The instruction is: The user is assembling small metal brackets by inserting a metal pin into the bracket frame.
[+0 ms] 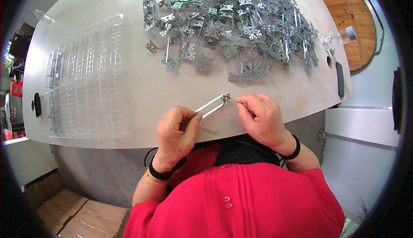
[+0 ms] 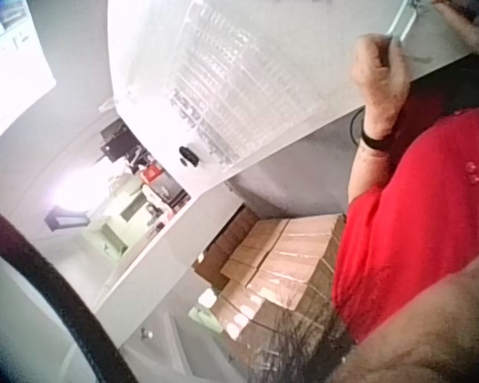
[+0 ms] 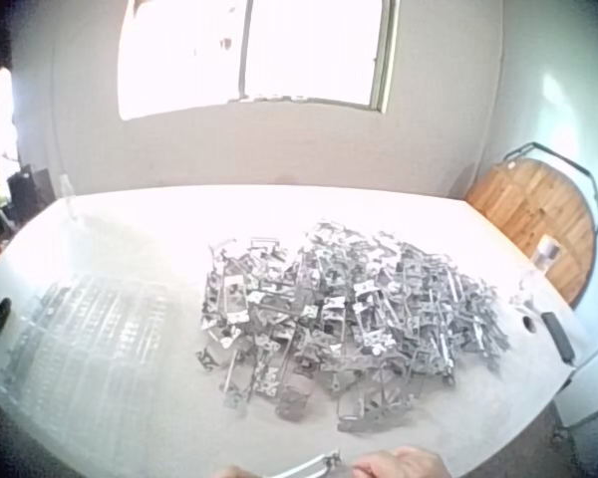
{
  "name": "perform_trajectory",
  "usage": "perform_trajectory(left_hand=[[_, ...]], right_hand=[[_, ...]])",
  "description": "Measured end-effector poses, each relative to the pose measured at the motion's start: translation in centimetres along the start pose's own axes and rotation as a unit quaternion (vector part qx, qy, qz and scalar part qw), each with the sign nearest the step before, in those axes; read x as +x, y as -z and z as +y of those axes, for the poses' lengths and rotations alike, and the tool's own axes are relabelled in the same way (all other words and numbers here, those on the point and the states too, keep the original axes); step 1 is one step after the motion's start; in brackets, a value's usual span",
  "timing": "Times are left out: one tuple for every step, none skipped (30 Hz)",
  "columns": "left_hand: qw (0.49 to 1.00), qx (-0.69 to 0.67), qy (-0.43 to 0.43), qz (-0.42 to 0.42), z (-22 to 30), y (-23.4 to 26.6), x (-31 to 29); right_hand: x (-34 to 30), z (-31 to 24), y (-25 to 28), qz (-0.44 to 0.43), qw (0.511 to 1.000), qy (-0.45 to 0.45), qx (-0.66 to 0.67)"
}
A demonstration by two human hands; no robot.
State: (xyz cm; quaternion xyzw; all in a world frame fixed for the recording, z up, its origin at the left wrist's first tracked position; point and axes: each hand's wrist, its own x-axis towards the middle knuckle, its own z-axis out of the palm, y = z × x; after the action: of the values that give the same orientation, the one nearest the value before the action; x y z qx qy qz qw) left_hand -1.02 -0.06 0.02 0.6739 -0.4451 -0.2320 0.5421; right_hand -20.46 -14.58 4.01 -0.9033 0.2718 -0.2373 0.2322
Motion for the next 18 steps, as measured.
perform_trajectory(left_hand=[[1.000,-0.002,0.006,-0.001,-0.02,-0.01,-0.05],[1.000,-0.005,0.011,-0.002,-0.04,0.00,-0.09],[1.000,-0.002,0.011,-0.004,-0.03,0.01,-0.06],[1.000,0.000,0.010,-0.005,0.00,0.03,-0.02],[1.000,0.003,0.010,-0.007,0.02,0.03,0.02],[1.000,0.002,0.008,-0.005,0.03,0.03,0.01],[1.000,0.000,0.006,-0.002,0.02,0.00,-0.01],[1.000,-0.001,0.005,0.000,0.02,-0.02,-0.01],[1.000,0.000,0.002,-0.001,0.05,-0.03,0.02],[1.000,0.002,-0.001,-0.001,0.10,-0.03,0.06],[1.000,0.003,-0.004,-0.001,0.13,-0.04,0.09],[1.000,0.002,-0.005,-0.002,0.03,-0.07,0.04],[1.000,0.002,-0.007,-0.002,-0.11,-0.08,-0.02],[1.000,0.002,-0.009,-0.002,-0.15,-0.09,-0.07],[1.000,-0.001,-0.004,-0.001,-0.10,-0.12,-0.09],[1.000,-0.003,0.001,0.001,-0.01,-0.18,-0.11],[1.000,-0.006,0.007,0.003,0.07,-0.26,-0.16],[1.000,-0.004,0.004,0.005,0.18,-0.24,-0.13]], right_hand=[[0.07,-0.06,0.00,0.004,1.000,0.003,-0.002],[0.11,-0.10,-0.01,0.008,1.000,0.005,-0.004],[0.10,-0.01,-0.10,0.005,1.000,-0.001,0.004],[0.05,0.15,-0.25,0.002,1.000,-0.006,0.011],[0.02,0.24,-0.33,0.000,1.000,-0.012,0.018],[0.10,0.14,-0.23,-0.003,1.000,-0.020,0.019],[0.22,-0.01,-0.06,-0.006,0.999,-0.028,0.021],[0.30,-0.09,0.04,-0.009,0.999,-0.037,0.022],[0.27,-0.09,0.04,-0.005,0.999,-0.035,0.024],[0.23,-0.04,-0.03,0.000,0.999,-0.033,0.026],[0.19,-0.01,-0.07,0.004,0.999,-0.032,0.028],[0.13,0.02,-0.13,0.002,0.999,-0.038,0.037],[0.07,0.04,-0.19,-0.001,0.998,-0.045,0.046],[0.01,0.06,-0.19,-0.003,0.997,-0.051,0.054],[-0.03,0.08,-0.15,-0.003,0.997,-0.058,0.058],[-0.06,0.07,-0.04,-0.004,0.996,-0.066,0.061],[-0.12,0.05,0.07,-0.004,0.995,-0.073,0.064],[-0.08,-0.09,0.23,-0.006,0.994,-0.081,0.072]])
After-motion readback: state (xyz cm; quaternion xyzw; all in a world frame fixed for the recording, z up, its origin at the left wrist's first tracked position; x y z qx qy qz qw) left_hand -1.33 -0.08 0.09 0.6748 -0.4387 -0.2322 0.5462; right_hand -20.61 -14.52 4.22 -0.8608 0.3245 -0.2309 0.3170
